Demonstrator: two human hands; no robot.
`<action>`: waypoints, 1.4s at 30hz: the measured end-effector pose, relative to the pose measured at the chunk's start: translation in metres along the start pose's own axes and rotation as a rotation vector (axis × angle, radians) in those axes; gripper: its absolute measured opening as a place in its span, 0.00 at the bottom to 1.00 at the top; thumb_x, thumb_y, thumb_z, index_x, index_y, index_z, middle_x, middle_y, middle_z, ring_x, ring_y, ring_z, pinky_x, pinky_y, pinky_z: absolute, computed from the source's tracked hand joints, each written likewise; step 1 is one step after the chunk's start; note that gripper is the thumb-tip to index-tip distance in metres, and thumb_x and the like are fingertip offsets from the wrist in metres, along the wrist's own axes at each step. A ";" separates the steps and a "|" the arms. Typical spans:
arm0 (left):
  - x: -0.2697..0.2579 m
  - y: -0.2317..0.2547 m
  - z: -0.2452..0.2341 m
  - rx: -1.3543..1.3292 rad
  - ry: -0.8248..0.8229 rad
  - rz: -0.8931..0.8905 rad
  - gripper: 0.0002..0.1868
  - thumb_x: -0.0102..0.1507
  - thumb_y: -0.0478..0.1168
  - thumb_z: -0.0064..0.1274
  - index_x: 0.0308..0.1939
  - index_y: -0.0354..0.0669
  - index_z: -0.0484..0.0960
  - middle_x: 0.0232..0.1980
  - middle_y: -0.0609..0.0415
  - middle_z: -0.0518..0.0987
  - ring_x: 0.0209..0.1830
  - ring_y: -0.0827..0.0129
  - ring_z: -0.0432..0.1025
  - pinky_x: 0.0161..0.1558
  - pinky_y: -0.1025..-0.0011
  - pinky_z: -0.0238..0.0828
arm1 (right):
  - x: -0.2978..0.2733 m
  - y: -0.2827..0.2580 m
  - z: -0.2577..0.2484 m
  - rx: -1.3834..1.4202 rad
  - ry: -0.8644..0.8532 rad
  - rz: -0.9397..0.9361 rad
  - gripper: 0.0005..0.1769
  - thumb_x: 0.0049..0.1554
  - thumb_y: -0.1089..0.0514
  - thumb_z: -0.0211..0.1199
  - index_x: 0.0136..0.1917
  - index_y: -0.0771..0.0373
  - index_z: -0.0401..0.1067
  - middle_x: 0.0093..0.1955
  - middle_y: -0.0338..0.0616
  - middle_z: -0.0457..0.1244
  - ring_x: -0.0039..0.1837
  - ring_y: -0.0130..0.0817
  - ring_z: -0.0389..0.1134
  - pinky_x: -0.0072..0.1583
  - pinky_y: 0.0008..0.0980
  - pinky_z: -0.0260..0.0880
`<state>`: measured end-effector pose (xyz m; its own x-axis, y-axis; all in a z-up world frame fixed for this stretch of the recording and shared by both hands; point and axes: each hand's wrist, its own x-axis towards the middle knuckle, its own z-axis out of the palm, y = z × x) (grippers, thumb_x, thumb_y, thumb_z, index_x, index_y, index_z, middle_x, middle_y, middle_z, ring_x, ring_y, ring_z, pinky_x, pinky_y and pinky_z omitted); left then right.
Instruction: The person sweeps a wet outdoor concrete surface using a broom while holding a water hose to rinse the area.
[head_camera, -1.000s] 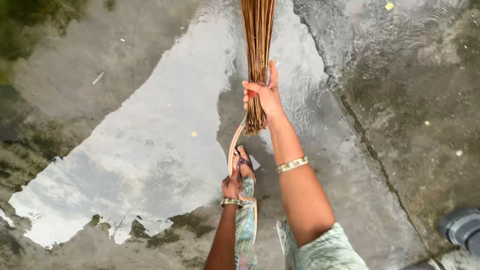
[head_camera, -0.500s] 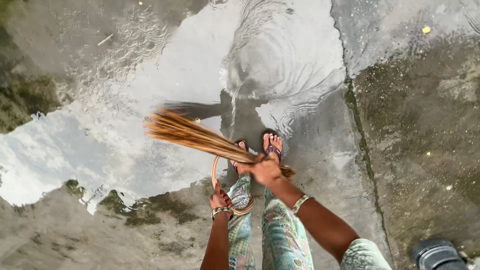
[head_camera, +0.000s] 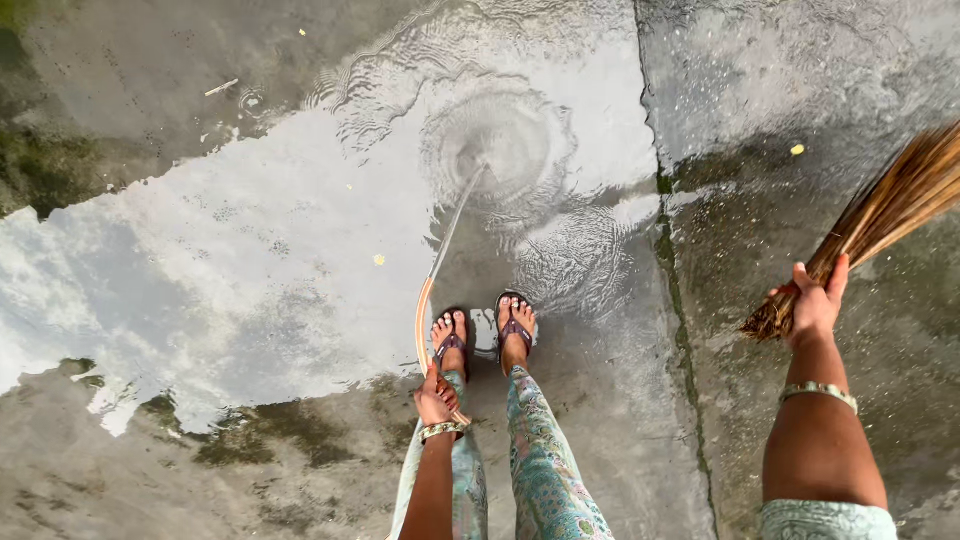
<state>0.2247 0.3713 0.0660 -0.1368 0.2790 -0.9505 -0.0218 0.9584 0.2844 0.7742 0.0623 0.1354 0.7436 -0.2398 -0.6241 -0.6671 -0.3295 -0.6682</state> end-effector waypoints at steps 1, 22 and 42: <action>-0.001 0.004 -0.002 -0.022 -0.054 -0.029 0.31 0.64 0.61 0.53 0.16 0.52 0.60 0.13 0.63 0.55 0.07 0.73 0.48 0.13 0.70 0.39 | -0.005 -0.006 -0.002 -0.003 -0.004 -0.011 0.48 0.52 0.49 0.65 0.81 0.31 0.47 0.76 0.54 0.56 0.59 0.51 0.67 0.57 0.41 0.72; 0.074 0.050 -0.044 -0.011 -0.078 -0.038 0.31 0.66 0.59 0.55 0.17 0.54 0.56 0.15 0.66 0.53 0.11 0.78 0.45 0.15 0.72 0.35 | -0.250 0.206 0.478 -1.407 -0.947 -1.394 0.42 0.62 0.60 0.58 0.81 0.20 0.58 0.50 0.62 0.65 0.40 0.42 0.70 0.39 0.40 0.75; 0.090 0.129 0.007 0.174 0.024 0.114 0.26 0.62 0.55 0.60 0.18 0.50 0.65 0.16 0.67 0.58 0.12 0.81 0.51 0.17 0.74 0.40 | 0.054 0.139 0.281 -1.329 -0.079 0.032 0.38 0.67 0.48 0.57 0.80 0.11 0.46 0.80 0.62 0.54 0.72 0.60 0.64 0.72 0.48 0.63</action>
<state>0.2166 0.5204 0.0157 -0.1520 0.3868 -0.9095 0.1666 0.9171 0.3622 0.7089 0.2606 -0.1050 0.6935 -0.2259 -0.6841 -0.0994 -0.9705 0.2197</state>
